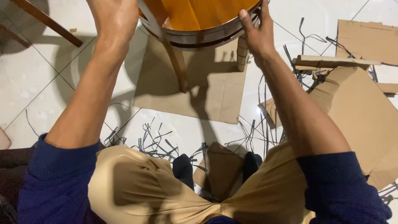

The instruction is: Wrapping black plastic strips around the leg of a wooden stool

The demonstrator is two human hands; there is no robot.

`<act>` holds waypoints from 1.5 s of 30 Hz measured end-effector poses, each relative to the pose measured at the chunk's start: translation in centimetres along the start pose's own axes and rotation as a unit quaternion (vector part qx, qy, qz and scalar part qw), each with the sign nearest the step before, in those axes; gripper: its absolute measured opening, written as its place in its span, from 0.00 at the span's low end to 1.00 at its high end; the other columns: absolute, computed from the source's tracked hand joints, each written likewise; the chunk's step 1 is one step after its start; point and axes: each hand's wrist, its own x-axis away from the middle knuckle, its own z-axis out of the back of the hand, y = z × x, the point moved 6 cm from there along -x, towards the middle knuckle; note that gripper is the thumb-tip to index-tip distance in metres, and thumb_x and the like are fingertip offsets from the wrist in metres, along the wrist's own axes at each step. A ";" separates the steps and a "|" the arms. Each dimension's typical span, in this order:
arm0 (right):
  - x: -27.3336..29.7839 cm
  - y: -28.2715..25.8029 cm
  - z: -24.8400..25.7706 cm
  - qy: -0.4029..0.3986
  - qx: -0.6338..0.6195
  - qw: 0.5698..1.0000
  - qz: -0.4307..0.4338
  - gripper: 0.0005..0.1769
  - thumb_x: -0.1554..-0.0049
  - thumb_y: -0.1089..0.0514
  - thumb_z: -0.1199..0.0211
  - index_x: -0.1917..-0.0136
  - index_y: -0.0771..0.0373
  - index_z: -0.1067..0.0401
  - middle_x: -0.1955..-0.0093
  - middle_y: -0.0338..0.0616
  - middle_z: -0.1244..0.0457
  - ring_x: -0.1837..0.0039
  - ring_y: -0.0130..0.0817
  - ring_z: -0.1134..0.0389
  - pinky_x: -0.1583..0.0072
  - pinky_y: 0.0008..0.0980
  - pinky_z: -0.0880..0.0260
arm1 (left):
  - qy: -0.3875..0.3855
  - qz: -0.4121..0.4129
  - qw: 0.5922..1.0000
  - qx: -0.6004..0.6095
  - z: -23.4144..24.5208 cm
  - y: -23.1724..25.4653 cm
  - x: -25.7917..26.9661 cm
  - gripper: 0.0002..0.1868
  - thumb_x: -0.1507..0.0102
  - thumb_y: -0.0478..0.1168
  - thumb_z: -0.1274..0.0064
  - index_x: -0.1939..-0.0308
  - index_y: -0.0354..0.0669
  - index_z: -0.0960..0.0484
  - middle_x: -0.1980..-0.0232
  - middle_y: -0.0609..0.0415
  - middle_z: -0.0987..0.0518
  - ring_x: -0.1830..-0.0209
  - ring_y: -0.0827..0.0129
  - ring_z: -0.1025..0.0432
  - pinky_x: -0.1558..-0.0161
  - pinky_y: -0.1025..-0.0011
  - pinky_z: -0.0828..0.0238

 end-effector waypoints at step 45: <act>4.0 -1.1 -1.8 0.019 0.022 1.000 0.004 0.42 0.38 0.44 0.35 0.20 0.61 0.48 0.24 0.64 0.44 0.37 0.60 0.29 0.40 0.51 0.21 | -0.012 0.039 0.999 0.011 -2.7 7.9 0.4 0.26 0.27 0.48 0.33 0.58 0.22 0.23 0.69 0.32 0.20 0.66 0.44 0.21 0.60 0.55 0.26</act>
